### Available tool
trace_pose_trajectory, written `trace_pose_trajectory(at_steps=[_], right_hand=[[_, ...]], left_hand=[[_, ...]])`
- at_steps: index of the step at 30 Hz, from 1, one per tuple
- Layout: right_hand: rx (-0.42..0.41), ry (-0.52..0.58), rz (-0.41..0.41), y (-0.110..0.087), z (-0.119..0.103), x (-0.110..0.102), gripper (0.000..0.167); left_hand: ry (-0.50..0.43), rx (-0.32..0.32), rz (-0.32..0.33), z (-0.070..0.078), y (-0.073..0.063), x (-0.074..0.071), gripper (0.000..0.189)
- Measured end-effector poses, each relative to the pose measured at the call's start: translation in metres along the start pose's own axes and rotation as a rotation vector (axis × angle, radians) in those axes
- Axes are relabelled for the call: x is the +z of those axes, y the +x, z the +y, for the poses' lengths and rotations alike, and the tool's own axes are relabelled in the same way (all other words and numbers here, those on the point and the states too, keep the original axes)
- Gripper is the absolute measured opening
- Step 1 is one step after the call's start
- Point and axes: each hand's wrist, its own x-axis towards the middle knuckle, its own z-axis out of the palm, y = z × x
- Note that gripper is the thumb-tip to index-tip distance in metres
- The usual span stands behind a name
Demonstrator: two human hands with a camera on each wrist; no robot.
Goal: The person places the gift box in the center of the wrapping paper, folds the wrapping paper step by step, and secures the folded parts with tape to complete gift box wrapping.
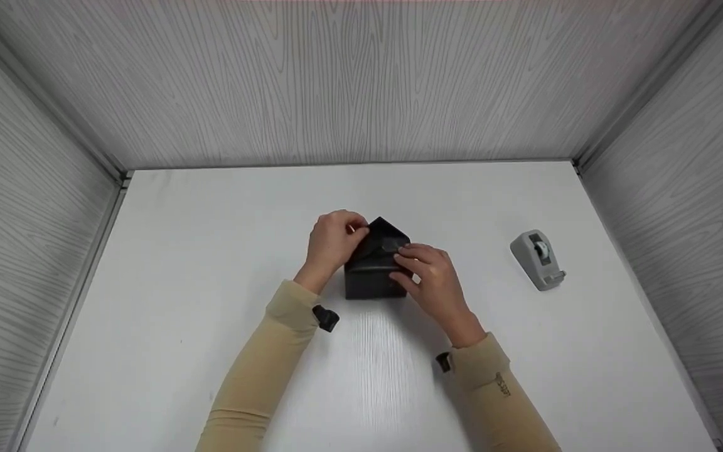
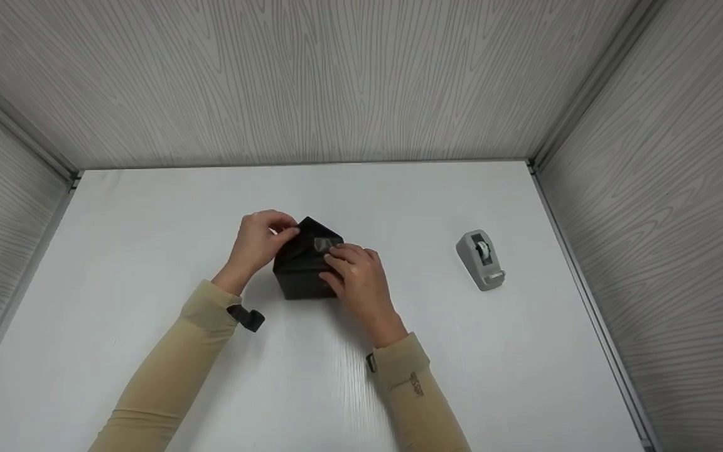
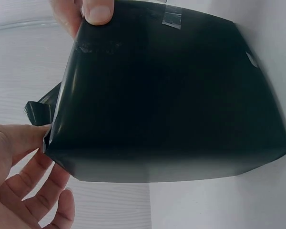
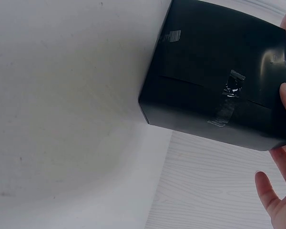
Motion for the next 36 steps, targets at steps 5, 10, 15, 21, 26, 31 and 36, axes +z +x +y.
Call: trace_pose_trajectory(at_steps=[5, 10, 15, 21, 26, 31, 36], right_hand=[[0.005, 0.0, -0.009, 0.0, 0.0, 0.0, 0.031], [0.003, -0.011, -0.012, 0.0, 0.0, 0.0, 0.032], [0.001, -0.011, 0.001, 0.0, 0.0, 0.0, 0.031], [-0.01, 0.0, 0.015, 0.0, -0.001, 0.0, 0.031], [-0.005, -0.004, 0.002, 0.0, -0.001, 0.001, 0.031], [0.002, -0.011, -0.017, 0.0, 0.0, 0.001, 0.031], [-0.001, -0.018, -0.02, 0.0, 0.0, 0.0, 0.031]], left_hand=[[-0.007, 0.005, -0.005, 0.004, 0.0, 0.0, 0.01], [0.034, 0.024, -0.021, 0.007, 0.003, 0.0, 0.01], [0.057, 0.056, -0.046, 0.009, 0.004, 0.001, 0.012], [0.074, 0.048, -0.056, 0.01, 0.005, 0.002, 0.014], [0.08, 0.063, -0.063, 0.011, 0.005, 0.002, 0.017], [0.076, 0.058, -0.069, 0.011, 0.003, 0.001, 0.018], [0.025, 0.079, -0.073, 0.005, -0.002, 0.0, 0.019]])
